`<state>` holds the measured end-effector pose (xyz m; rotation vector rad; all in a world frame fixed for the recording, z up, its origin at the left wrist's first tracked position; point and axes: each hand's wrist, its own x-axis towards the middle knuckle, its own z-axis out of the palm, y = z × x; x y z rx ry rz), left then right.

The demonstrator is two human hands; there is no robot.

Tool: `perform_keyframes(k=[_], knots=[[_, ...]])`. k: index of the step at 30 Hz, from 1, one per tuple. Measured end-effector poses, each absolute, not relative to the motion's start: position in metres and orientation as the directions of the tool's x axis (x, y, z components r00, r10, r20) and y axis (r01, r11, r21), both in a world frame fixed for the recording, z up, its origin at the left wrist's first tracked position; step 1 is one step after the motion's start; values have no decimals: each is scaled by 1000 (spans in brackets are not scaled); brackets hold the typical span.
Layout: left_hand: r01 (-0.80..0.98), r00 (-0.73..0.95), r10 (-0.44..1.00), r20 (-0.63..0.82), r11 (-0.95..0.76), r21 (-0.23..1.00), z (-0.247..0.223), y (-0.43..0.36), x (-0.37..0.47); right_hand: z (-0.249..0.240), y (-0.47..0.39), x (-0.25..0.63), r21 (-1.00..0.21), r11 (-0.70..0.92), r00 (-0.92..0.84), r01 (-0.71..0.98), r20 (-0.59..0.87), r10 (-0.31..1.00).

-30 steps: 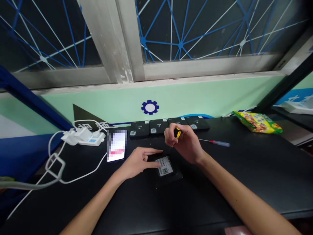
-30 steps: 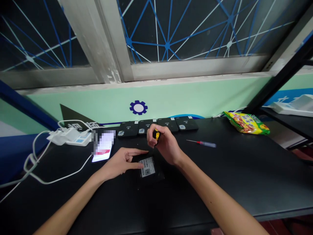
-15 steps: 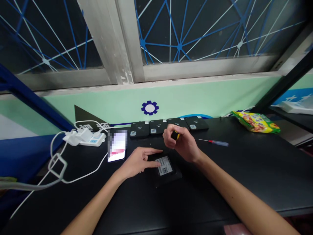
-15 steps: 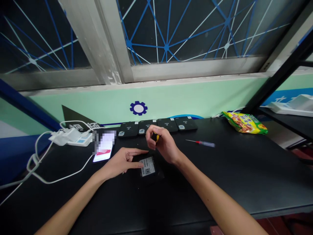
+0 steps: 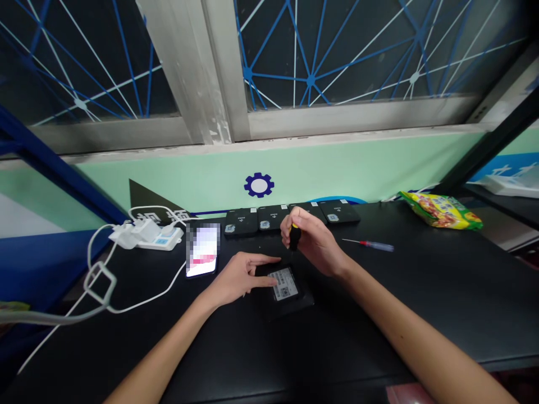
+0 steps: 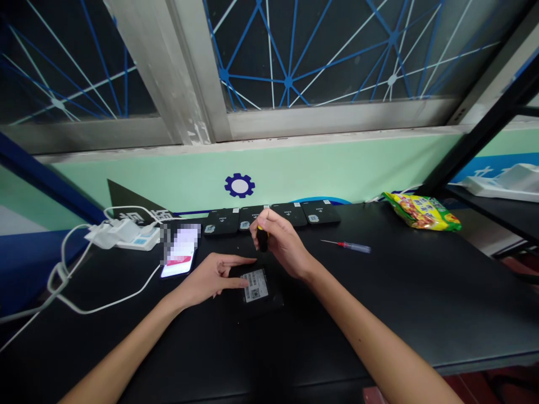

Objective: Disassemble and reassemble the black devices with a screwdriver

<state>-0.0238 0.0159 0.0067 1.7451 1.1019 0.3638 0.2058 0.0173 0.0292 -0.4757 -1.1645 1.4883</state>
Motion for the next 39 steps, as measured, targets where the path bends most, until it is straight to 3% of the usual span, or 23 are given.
perform_keyframes(k=[4,12,16,24,33,39], knots=[[512,536,807,-247,-79,855,6,16,-24,31,18,205,-859,145,-313,-491,329,891],[516,548,797,-254,-84,852,8,17,-23,31,13,204,-825,-5,-403,-565,271,874],[512,554,792,-255,-82,855,9,17,-23,29,13,204,-806,30,-360,-591,297,884],[509,547,798,-253,-77,857,8,17,-23,32,14,206,-877,154,-295,-456,313,903],[510,556,788,-262,-75,857,11,17,-24,33,11,204,-840,11,-356,-543,241,903],[517,547,792,-272,-65,853,10,17,-24,34,10,205,-824,62,-328,-563,292,898]])
